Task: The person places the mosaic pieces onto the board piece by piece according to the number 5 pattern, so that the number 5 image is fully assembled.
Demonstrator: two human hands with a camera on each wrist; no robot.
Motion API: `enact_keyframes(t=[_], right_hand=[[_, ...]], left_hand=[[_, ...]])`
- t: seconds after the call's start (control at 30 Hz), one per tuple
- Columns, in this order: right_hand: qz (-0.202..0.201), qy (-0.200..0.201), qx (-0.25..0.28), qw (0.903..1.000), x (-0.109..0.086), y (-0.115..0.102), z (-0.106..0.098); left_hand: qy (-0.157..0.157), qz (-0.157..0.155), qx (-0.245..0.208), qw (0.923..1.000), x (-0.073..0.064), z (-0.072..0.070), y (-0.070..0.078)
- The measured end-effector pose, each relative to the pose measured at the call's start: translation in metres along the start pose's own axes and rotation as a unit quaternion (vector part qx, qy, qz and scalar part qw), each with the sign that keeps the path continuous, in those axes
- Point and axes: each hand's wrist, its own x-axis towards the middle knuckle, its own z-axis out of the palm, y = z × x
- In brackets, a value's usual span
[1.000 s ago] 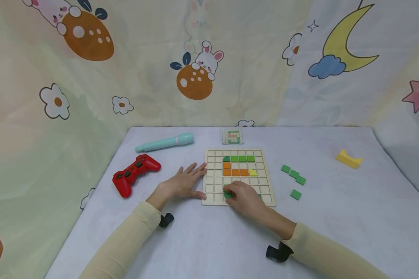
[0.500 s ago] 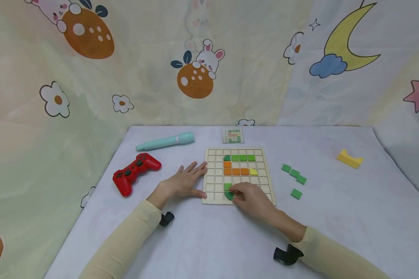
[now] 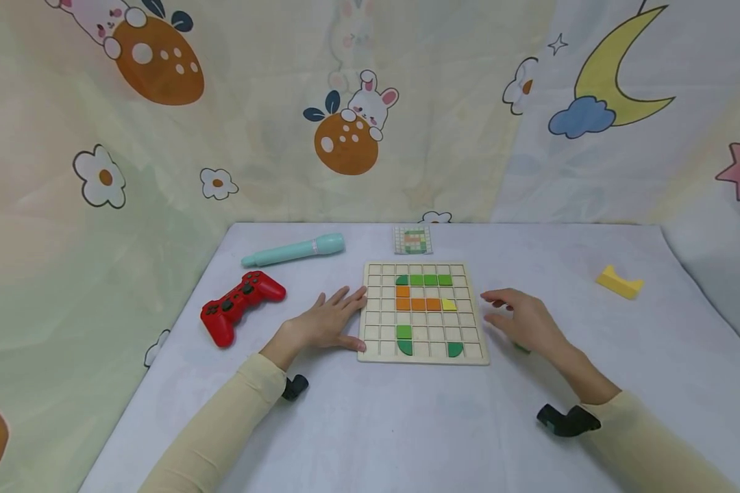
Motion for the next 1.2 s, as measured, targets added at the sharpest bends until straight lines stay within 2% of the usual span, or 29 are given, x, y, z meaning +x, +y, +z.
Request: enact_keyframes(t=[0.2, 0.3, 0.43, 0.87, 1.0, 1.2], right_hand=[[0.046, -0.024, -0.016, 0.9985, 0.011, 0.044, -0.019], [0.043, -0.04, -0.004, 0.9983, 0.014, 0.056, -0.02], [0.025, -0.038, 0.004, 0.999, 0.016, 0.062, -0.017], [0.017, -0.022, -0.001, 0.9996, 0.022, 0.052, -0.008], [0.003, -0.027, 0.006, 0.9996, 0.022, 0.038, -0.004], [-0.05, -0.049, 0.024, 0.9973, 0.021, 0.005, 0.01]], left_hand=[[-0.002, -0.007, -0.001, 1.0, 0.004, 0.003, -0.002], [-0.005, -0.008, -0.001, 1.0, 0.006, 0.005, -0.003], [-0.002, -0.006, -0.001, 1.0, 0.007, 0.005, -0.002], [-0.006, -0.013, -0.001, 0.9999, 0.006, 0.004, 0.0], [-0.008, -0.017, 0.004, 0.9998, 0.005, 0.003, 0.0], [-0.004, -0.017, 0.003, 0.9998, 0.005, 0.003, -0.001]])
